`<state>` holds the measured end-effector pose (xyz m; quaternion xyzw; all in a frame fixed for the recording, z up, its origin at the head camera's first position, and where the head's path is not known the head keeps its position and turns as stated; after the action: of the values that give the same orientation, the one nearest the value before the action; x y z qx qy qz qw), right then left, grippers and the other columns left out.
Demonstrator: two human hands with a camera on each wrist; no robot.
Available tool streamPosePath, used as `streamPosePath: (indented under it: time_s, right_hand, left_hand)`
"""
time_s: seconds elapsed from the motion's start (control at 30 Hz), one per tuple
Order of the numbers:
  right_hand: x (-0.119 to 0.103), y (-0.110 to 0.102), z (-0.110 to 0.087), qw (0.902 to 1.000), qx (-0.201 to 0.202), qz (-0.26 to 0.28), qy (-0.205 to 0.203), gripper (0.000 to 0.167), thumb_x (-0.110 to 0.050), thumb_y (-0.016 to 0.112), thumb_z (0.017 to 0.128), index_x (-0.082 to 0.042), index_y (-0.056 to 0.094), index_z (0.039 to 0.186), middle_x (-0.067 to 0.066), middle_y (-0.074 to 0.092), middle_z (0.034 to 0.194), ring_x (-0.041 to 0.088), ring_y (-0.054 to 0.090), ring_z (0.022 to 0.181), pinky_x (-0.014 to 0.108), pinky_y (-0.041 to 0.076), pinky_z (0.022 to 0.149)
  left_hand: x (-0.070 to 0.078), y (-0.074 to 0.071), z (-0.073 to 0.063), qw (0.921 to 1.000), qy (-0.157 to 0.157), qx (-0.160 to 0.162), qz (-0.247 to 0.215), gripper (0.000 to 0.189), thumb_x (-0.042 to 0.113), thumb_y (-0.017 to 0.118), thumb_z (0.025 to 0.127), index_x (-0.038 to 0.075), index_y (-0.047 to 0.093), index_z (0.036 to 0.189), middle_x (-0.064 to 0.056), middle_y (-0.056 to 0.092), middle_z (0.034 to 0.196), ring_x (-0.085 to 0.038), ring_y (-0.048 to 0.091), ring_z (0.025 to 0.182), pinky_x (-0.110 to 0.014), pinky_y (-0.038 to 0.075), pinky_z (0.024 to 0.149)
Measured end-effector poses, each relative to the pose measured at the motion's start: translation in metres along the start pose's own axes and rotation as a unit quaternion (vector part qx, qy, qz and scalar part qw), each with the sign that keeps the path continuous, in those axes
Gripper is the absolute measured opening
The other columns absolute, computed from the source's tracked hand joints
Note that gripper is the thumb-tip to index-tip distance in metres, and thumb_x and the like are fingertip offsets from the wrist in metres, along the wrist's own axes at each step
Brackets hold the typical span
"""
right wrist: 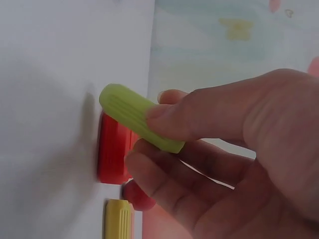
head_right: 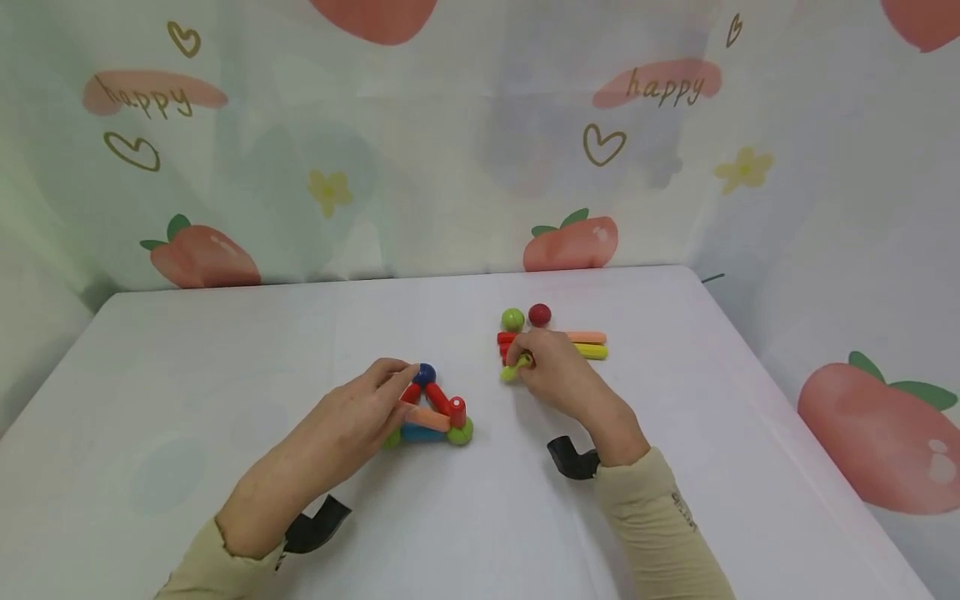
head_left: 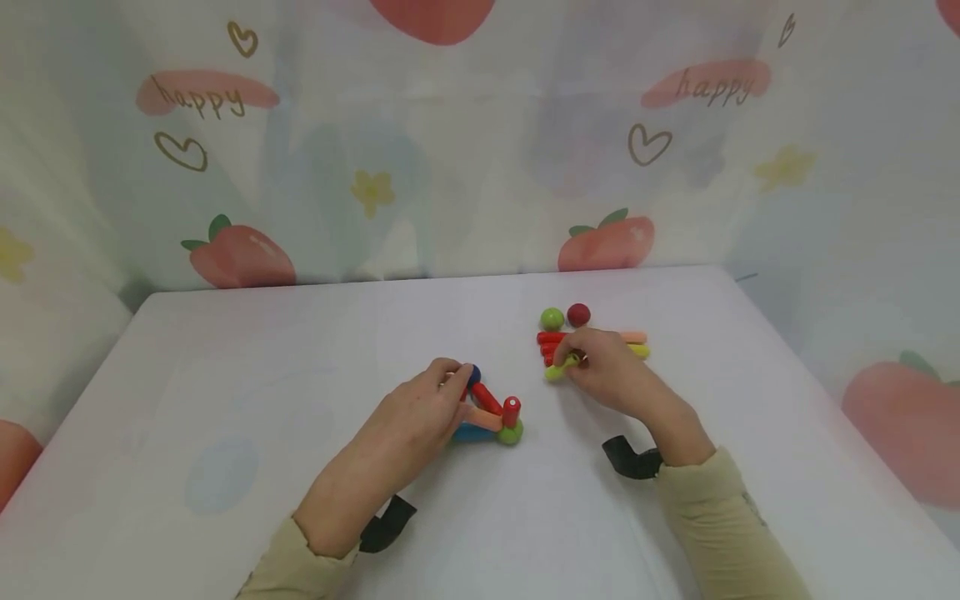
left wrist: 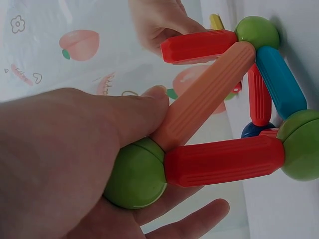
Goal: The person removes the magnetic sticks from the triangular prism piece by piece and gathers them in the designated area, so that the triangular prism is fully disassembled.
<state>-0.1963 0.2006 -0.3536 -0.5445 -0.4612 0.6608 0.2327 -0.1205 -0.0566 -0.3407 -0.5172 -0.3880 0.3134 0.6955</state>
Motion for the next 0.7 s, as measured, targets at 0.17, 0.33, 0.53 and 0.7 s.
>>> streamPosePath:
  time_s: [0.17,0.33,0.53,0.7]
  right_hand:
    - [0.003,0.003,0.001,0.9997,-0.017,-0.015,0.007,0.015,0.004,0.063,0.088,-0.006,0.070,0.097,0.008,0.067,0.098,0.025,0.059,0.096,0.042,0.056,0.086]
    - [0.006,0.005,0.002,0.9986,-0.032,-0.042,0.002,0.014,0.002,0.067,0.087,-0.005,0.071,0.098,0.006,0.068,0.093,0.024,0.059,0.093,0.042,0.056,0.086]
    - [0.007,0.008,0.004,0.9976,-0.025,-0.064,0.012,0.017,-0.001,0.072,0.086,-0.006,0.072,0.102,0.006,0.068,0.095,0.024,0.060,0.092,0.042,0.057,0.088]
    - [0.005,0.013,0.006,0.9966,-0.014,-0.081,0.014,0.019,-0.003,0.074,0.086,-0.007,0.072,0.104,0.007,0.069,0.098,0.024,0.060,0.096,0.041,0.058,0.088]
  left_hand:
    - [0.000,0.001,0.000,1.0000,-0.003,0.001,-0.001,0.051,0.028,0.065,0.095,0.003,0.055,0.138,-0.013,0.059,0.130,-0.020,0.068,0.097,-0.032,0.059,0.085]
    - [-0.001,0.001,-0.001,1.0000,0.001,0.005,-0.008,0.050,0.026,0.066,0.095,0.002,0.056,0.137,-0.014,0.060,0.130,-0.020,0.069,0.097,-0.032,0.060,0.083]
    - [-0.001,0.001,0.000,0.9998,0.006,0.013,-0.012,0.049,0.026,0.067,0.095,0.002,0.056,0.137,-0.014,0.060,0.130,-0.021,0.069,0.099,-0.032,0.060,0.083]
    - [-0.002,0.001,0.000,0.9997,0.011,0.015,-0.014,0.049,0.026,0.066,0.095,0.001,0.057,0.136,-0.014,0.060,0.129,-0.021,0.069,0.097,-0.032,0.060,0.082]
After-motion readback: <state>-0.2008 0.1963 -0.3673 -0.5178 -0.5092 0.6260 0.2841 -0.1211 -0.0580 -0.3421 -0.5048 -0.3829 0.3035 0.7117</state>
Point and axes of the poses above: each hand's wrist, its own z-axis towards the middle knuckle, its own y-axis out of the palm, x = y × z, the point moved 1 cm from there along z, towards the middle knuckle
